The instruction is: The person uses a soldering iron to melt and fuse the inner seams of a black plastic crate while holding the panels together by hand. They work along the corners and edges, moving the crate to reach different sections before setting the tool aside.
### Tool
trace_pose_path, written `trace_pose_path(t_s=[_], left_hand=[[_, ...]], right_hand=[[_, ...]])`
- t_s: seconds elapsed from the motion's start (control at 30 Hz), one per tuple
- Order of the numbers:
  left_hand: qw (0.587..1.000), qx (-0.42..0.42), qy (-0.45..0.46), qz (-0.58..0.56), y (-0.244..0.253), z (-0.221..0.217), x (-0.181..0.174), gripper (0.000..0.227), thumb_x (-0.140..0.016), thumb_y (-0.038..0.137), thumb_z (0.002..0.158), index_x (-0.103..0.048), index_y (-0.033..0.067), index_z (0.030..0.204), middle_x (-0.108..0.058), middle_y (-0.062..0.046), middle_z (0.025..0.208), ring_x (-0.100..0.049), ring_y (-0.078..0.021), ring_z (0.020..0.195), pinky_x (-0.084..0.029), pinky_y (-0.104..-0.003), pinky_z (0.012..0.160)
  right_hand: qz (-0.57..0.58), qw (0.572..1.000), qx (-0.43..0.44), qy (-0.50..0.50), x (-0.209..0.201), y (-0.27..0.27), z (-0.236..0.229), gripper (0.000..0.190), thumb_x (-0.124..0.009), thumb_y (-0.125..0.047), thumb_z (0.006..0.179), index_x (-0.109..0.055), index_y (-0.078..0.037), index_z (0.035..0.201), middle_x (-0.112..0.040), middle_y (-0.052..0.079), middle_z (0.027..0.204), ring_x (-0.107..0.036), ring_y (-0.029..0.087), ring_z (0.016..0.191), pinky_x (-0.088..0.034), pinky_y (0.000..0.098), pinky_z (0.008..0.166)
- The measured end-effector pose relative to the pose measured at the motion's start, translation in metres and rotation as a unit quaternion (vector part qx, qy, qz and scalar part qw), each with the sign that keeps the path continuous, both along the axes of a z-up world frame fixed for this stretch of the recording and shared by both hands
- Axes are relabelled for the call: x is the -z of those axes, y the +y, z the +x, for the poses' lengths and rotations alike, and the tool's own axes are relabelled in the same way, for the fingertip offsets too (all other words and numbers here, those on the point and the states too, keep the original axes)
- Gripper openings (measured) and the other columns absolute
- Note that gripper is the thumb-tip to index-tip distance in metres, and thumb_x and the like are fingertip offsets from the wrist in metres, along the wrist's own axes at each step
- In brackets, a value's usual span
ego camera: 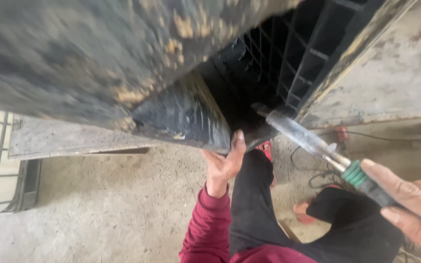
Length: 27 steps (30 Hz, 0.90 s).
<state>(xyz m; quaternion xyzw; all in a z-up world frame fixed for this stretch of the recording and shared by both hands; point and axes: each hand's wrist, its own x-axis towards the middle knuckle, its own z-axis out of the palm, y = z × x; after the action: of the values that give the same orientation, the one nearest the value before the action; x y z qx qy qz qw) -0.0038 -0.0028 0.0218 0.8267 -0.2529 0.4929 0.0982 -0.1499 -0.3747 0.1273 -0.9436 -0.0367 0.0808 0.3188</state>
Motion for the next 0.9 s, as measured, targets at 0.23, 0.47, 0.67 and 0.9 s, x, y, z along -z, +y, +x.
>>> trace_pose_path(t_s=[0.23, 0.47, 0.67, 0.9], left_hand=[[0.891, 0.171, 0.195, -0.373, -0.008, 0.004, 0.015, 0.066, -0.081, -0.002, 0.088, -0.035, -0.0129, 0.135, -0.058, -0.031, 0.131, -0.067, -0.0392, 0.112, -0.056, -0.048, 0.099], [0.906, 0.186, 0.165, -0.343, -0.005, 0.000, 0.002, 0.083, -0.077, -0.002, 0.095, -0.021, -0.0050, 0.156, -0.043, -0.023, 0.154, -0.054, -0.0286, 0.135, -0.049, -0.042, 0.115], [0.953, 0.134, 0.125, -0.240, 0.001, 0.001, 0.006, 0.066, -0.079, -0.004, 0.092, -0.043, -0.0048, 0.148, -0.040, -0.026, 0.153, -0.053, -0.0349, 0.133, -0.046, -0.046, 0.116], [0.868, 0.186, 0.180, -0.425, -0.010, 0.000, 0.001, 0.076, -0.080, 0.003, 0.092, -0.031, 0.0015, 0.150, -0.043, -0.032, 0.146, -0.056, -0.0329, 0.128, -0.053, -0.044, 0.109]], right_hand=[[-0.014, 0.998, 0.062, 0.028, 0.018, 0.008, -0.008, 0.071, -0.079, -0.020, 0.079, -0.056, -0.032, 0.145, -0.054, -0.002, 0.074, -0.053, 0.014, 0.065, -0.053, 0.0240, 0.058], [0.126, 0.945, 0.148, 0.262, 0.037, 0.022, -0.024, 0.061, -0.060, -0.009, 0.091, -0.047, -0.028, 0.148, -0.064, -0.003, 0.106, -0.061, 0.004, 0.092, -0.049, 0.0166, 0.076], [0.380, 0.894, 0.097, 0.216, 0.061, 0.009, -0.037, 0.068, -0.046, 0.008, 0.095, -0.052, -0.017, 0.158, -0.067, 0.002, 0.142, -0.064, 0.011, 0.126, -0.053, 0.0239, 0.093], [0.223, 0.971, -0.037, 0.078, 0.054, -0.006, -0.018, 0.078, -0.056, 0.011, 0.082, -0.053, -0.019, 0.153, -0.070, -0.004, 0.131, -0.072, 0.002, 0.108, -0.060, 0.0117, 0.088]])
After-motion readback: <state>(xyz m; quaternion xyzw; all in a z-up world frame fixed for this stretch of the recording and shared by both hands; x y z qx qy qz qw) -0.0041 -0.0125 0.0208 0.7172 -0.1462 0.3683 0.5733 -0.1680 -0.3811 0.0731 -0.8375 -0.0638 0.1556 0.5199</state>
